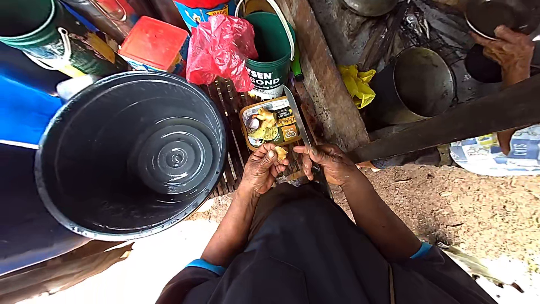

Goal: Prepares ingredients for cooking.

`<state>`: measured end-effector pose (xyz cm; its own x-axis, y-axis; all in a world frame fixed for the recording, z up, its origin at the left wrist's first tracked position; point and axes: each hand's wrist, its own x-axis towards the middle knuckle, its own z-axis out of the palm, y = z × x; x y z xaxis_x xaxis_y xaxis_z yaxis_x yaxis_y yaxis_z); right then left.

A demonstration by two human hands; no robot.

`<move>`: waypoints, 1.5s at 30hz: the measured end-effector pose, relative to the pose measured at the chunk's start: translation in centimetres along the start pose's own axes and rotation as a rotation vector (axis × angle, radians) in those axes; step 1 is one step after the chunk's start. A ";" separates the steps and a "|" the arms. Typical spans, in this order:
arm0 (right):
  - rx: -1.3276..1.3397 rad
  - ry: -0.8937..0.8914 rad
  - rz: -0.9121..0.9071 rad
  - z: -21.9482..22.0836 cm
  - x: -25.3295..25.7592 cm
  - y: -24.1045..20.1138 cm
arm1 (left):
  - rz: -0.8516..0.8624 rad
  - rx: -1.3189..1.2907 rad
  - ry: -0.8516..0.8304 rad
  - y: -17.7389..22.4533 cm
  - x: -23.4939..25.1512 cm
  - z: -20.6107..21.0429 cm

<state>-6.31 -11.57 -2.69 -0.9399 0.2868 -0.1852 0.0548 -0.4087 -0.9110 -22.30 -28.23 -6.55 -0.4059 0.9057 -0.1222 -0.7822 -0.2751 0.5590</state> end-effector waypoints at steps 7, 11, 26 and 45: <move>-0.204 -0.133 0.056 1.4 0.0 0.6 | 0.029 0.074 0.093 -0.8 -0.6 0.5; -0.157 -0.134 0.080 2.0 0.5 1.0 | 0.058 0.087 0.108 -0.6 -1.0 0.2; -0.172 0.061 -0.027 1.2 4.1 -3.4 | 0.096 0.191 0.053 3.0 -3.8 -0.6; -1.236 0.458 -0.160 -0.4 25.1 -6.6 | -0.325 2.315 0.503 19.0 18.7 -1.4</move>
<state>-30.15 -1.32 -1.53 -0.7806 0.6211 0.0704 0.4520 0.6387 -0.6227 -45.41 -16.94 0.58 -0.7409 0.6160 -0.2677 0.6200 0.7805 0.0803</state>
